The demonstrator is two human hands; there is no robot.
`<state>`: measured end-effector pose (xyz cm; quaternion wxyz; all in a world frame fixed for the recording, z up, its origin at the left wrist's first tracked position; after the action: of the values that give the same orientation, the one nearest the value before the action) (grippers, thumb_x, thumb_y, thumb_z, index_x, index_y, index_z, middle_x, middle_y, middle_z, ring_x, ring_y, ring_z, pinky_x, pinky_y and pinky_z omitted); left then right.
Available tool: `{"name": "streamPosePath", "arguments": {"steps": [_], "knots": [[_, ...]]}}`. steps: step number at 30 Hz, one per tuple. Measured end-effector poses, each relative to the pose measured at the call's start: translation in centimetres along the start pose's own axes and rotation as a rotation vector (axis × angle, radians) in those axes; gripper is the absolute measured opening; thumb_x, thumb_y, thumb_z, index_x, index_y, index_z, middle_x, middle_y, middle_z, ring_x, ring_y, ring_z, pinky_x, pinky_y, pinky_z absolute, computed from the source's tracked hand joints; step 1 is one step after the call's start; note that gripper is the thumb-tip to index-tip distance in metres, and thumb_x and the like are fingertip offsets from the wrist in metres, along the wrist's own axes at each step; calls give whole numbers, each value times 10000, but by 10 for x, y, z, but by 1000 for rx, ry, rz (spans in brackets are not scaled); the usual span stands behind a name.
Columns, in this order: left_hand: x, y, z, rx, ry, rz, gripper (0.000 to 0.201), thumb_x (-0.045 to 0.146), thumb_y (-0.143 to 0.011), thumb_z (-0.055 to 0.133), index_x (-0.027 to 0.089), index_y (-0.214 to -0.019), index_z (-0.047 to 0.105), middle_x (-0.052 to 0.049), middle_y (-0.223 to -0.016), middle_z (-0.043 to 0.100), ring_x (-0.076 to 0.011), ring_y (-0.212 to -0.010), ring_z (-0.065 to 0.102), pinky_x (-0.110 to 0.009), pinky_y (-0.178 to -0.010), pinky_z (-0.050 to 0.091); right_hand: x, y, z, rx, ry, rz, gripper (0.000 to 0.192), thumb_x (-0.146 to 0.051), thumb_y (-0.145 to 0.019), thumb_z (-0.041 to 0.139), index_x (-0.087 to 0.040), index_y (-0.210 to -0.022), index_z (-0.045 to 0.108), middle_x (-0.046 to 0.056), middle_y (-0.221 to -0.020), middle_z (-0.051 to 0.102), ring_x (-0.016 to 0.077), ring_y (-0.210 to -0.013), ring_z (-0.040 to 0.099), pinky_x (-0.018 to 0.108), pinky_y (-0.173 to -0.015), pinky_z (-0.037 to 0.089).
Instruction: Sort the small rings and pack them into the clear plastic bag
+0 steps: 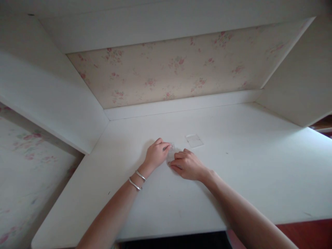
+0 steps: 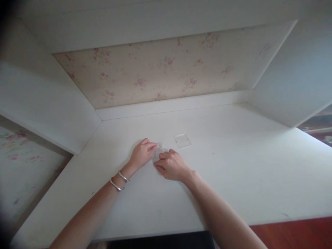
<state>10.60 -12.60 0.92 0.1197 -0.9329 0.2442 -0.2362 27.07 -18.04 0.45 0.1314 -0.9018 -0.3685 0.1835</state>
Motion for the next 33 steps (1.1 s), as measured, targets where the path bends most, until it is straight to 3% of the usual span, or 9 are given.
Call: {"name": "streamPosePath", "arguments": {"steps": [4, 10, 14, 20, 33], "knots": [[3, -5, 2, -82, -59, -11, 257, 334, -905, 458, 256, -895, 703, -7, -798, 554, -118, -702, 553, -227, -658, 431, -1, 0, 2, -18, 7, -3, 234, -262, -873, 499, -238, -756, 699, 7, -701, 612, 118, -657, 524, 287, -682, 297], [-4, 9, -16, 51, 21, -26, 279, 310, -927, 415, 219, -997, 670, -35, -890, 606, -132, -804, 572, -239, -758, 455, -1, -1, 3, -12, 6, 11, 256, -262, -899, 474, -226, -766, 690, 13, -721, 616, 115, -655, 523, 283, -677, 297], [-10, 30, -24, 70, 69, -34, 284, 324, -931, 413, 204, -966, 668, -34, -844, 607, -125, -738, 555, -236, -697, 454, -3, -1, 7, -36, 12, 14, 248, -243, -907, 462, -223, -791, 680, 13, -734, 616, 119, -669, 528, 289, -691, 301], [-10, 52, -22, -6, 82, -29, 275, 325, -933, 414, 220, -963, 666, -19, -844, 606, -104, -675, 546, -226, -682, 451, -8, -3, 11, -71, 19, 18, 232, -209, -920, 438, -214, -844, 657, 23, -781, 620, 126, -693, 538, 291, -696, 301], [-11, 52, -18, -23, 36, -38, 294, 334, -941, 387, 232, -950, 663, -25, -850, 604, -114, -735, 571, -219, -689, 442, -9, -4, 12, -91, -25, 14, 208, -199, -912, 461, -227, -901, 667, 19, -788, 626, 133, -746, 565, 285, -707, 323]]}}
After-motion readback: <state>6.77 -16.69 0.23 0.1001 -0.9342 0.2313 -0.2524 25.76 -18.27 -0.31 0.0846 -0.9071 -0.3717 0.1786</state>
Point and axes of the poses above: each hand's wrist, its own y-axis away from the middle knuckle, its own z-axis out of the palm, x = y × z, the point moved 1 cm from there along -y, towards the middle knuckle
